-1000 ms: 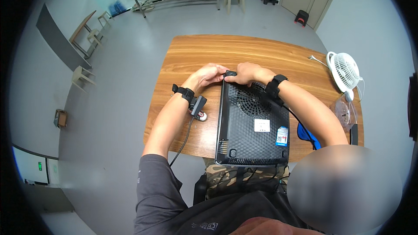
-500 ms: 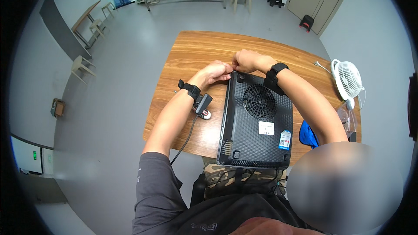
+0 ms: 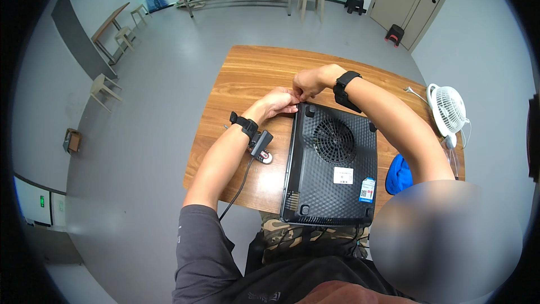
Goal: The person wipes the top and bottom surfaces of a black portable induction cooker with a blue cloth. Then, using a screwdriver, they remove several screws from the bottom cover and lift it off to expose the internal components.
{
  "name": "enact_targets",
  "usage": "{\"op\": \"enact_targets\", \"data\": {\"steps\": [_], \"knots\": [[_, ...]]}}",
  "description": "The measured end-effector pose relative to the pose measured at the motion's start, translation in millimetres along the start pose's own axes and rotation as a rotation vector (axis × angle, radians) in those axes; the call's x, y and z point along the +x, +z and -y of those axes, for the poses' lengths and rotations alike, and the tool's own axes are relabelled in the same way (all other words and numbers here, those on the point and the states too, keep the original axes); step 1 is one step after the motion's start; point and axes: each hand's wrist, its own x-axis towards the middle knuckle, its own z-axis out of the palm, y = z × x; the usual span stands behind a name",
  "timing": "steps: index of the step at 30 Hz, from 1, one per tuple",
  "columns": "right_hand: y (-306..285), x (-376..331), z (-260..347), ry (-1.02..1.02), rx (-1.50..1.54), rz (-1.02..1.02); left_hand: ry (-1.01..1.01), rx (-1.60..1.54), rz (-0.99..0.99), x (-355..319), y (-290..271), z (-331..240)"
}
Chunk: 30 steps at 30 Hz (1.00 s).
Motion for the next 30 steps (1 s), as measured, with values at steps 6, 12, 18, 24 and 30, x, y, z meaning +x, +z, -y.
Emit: {"op": "enact_targets", "data": {"steps": [6, 12, 18, 24, 30], "knots": [[-10.8, 12.3, 1.9, -0.016, -0.082, 0.133, 0.004, -0.012, 0.042, 5.8, -5.0, 0.2], [-18.2, 21.7, -0.7, -0.108, -0.104, 0.262, 0.010, 0.001, 0.081, 10.9, -7.8, 4.7], [-11.9, 29.7, -23.7, -0.190, 0.240, 0.355, 0.021, -0.070, 0.170, 10.2, -11.3, 7.8], [-8.1, 34.3, -43.8, -0.193, 0.435, 0.377, -0.034, 0.023, 0.154, 17.8, -14.2, 14.9], [-4.1, 26.0, -58.7, -0.143, 0.433, 0.238, 0.001, 0.115, 0.084, 15.3, -7.1, 12.9]]}}
